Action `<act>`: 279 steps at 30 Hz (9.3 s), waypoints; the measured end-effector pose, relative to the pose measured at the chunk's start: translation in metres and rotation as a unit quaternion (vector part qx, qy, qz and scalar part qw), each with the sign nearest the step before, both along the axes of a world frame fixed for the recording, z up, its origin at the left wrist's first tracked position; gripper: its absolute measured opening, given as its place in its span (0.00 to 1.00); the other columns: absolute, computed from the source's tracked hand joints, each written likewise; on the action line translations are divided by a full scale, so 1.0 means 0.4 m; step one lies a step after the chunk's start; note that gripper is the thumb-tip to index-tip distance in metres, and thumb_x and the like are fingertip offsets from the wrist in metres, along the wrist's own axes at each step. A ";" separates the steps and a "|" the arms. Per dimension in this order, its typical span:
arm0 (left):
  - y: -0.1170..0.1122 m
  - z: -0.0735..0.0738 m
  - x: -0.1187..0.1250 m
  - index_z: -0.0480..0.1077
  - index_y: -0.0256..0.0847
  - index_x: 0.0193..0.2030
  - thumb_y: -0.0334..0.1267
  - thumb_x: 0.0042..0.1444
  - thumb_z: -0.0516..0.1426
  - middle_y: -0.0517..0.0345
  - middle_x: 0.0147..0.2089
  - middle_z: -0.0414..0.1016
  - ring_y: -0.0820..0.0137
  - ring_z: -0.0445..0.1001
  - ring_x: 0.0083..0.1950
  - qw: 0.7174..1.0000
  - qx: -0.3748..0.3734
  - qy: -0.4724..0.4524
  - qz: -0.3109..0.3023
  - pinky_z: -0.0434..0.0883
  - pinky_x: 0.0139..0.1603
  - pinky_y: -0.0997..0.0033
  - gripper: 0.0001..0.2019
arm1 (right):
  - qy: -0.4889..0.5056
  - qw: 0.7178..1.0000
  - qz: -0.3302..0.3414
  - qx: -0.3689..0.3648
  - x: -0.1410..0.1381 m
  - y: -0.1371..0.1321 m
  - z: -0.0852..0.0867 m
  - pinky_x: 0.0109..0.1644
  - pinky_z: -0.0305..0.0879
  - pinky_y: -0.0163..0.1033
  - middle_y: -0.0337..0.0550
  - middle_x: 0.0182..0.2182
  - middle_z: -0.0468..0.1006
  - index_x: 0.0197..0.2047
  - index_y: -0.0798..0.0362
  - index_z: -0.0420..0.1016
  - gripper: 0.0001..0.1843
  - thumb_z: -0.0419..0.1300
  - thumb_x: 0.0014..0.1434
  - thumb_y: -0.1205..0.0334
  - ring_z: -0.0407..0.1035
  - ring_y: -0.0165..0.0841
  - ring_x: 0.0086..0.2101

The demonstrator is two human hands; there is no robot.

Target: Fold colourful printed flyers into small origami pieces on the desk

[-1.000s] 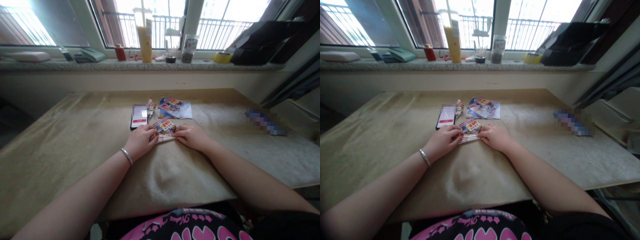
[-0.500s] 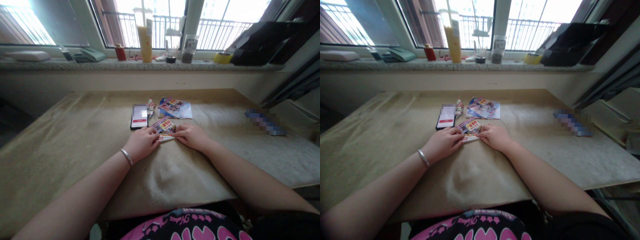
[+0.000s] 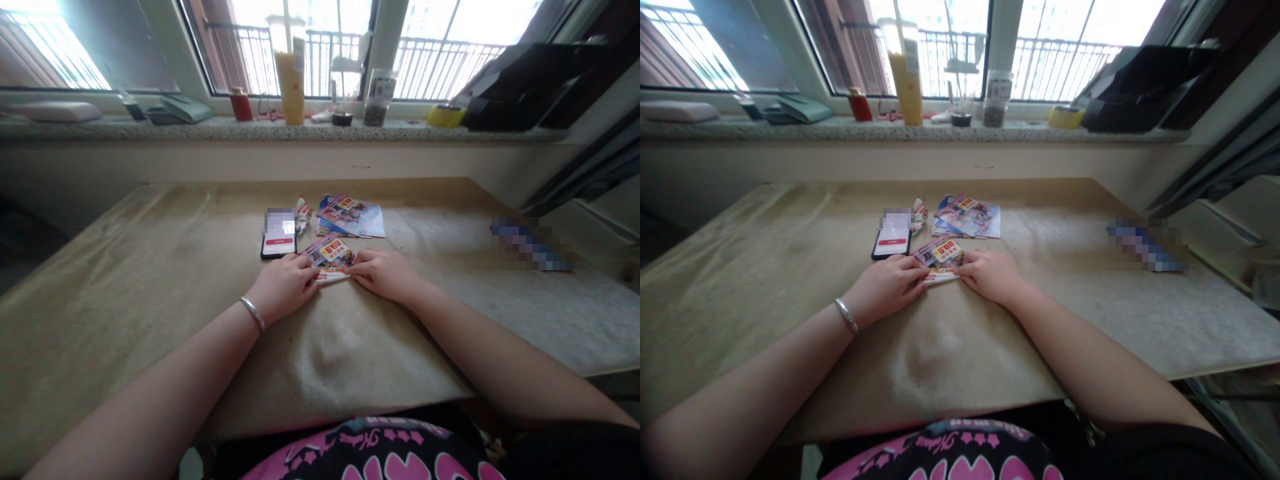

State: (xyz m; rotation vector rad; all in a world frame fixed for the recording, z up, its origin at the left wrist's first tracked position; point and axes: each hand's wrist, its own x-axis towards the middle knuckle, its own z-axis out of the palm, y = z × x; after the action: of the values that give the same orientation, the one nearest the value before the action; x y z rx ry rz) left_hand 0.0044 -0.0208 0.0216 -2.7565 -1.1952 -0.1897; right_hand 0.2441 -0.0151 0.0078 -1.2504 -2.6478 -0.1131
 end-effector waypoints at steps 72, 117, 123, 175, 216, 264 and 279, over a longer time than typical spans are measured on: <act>-0.018 -0.021 0.031 0.62 0.34 0.60 0.47 0.61 0.49 0.43 0.50 0.69 0.58 0.67 0.50 0.996 0.006 0.047 -0.073 0.65 0.51 0.59 0.25 | 0.033 0.995 0.097 0.014 -0.006 0.005 -0.010 0.41 0.59 0.36 0.43 0.36 0.78 0.40 0.47 0.79 0.13 0.52 0.62 0.63 0.67 0.33 0.38; -0.023 -0.009 0.025 0.65 0.46 0.57 0.45 0.61 0.49 0.48 0.48 0.68 0.60 0.66 0.48 0.995 -0.005 0.049 -0.086 0.66 0.48 0.60 0.19 | -0.030 0.997 0.069 -0.028 0.063 0.025 0.035 0.32 0.55 0.34 0.37 0.37 0.80 0.36 0.45 0.80 0.12 0.55 0.56 0.65 0.71 0.30 0.33; -0.023 -0.010 0.023 0.64 0.46 0.58 0.45 0.61 0.49 0.49 0.48 0.68 0.61 0.66 0.48 0.995 -0.002 0.053 -0.087 0.65 0.49 0.60 0.19 | -0.049 0.997 0.049 -0.028 0.064 0.022 0.041 0.30 0.53 0.34 0.37 0.36 0.80 0.34 0.45 0.80 0.12 0.55 0.56 0.65 0.71 0.29 0.32; -0.015 -0.027 0.016 0.66 0.47 0.57 0.44 0.61 0.49 0.50 0.50 0.66 0.61 0.63 0.50 0.996 -0.005 0.003 -0.091 0.62 0.54 0.58 0.19 | 0.035 0.995 0.086 -0.037 0.037 0.017 0.012 0.42 0.64 0.37 0.43 0.38 0.79 0.40 0.48 0.80 0.13 0.55 0.57 0.68 0.71 0.33 0.38; 0.019 -0.010 -0.016 0.68 0.45 0.53 0.33 0.59 0.50 0.55 0.55 0.70 0.65 0.66 0.55 0.986 -0.048 -0.001 -0.160 0.62 0.59 0.59 0.16 | 0.067 0.989 0.132 -0.008 0.002 0.018 -0.019 0.42 0.63 0.37 0.46 0.37 0.76 0.36 0.51 0.78 0.12 0.53 0.58 0.67 0.68 0.34 0.39; 0.037 0.039 -0.072 0.78 0.48 0.39 0.23 0.54 0.50 0.66 0.52 0.75 0.71 0.71 0.55 0.979 -0.170 -0.010 -0.115 0.66 0.56 0.76 0.19 | 0.036 0.996 0.069 -0.049 0.032 0.011 0.013 0.37 0.61 0.34 0.42 0.38 0.77 0.34 0.49 0.79 0.10 0.55 0.53 0.67 0.70 0.32 0.37; 0.040 0.036 -0.070 0.77 0.46 0.35 0.25 0.54 0.51 0.66 0.50 0.76 0.72 0.72 0.53 0.978 -0.182 -0.020 -0.100 0.67 0.56 0.73 0.15 | -0.003 0.997 0.006 -0.083 0.078 0.019 0.037 0.35 0.60 0.35 0.42 0.37 0.77 0.30 0.50 0.77 0.10 0.55 0.51 0.68 0.70 0.33 0.35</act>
State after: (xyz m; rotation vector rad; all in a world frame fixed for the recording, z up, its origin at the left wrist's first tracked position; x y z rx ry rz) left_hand -0.0236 -0.0048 0.0360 -3.2078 -1.0506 -0.0482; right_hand 0.2751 -0.0076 0.0227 -1.2851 -2.7158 0.1066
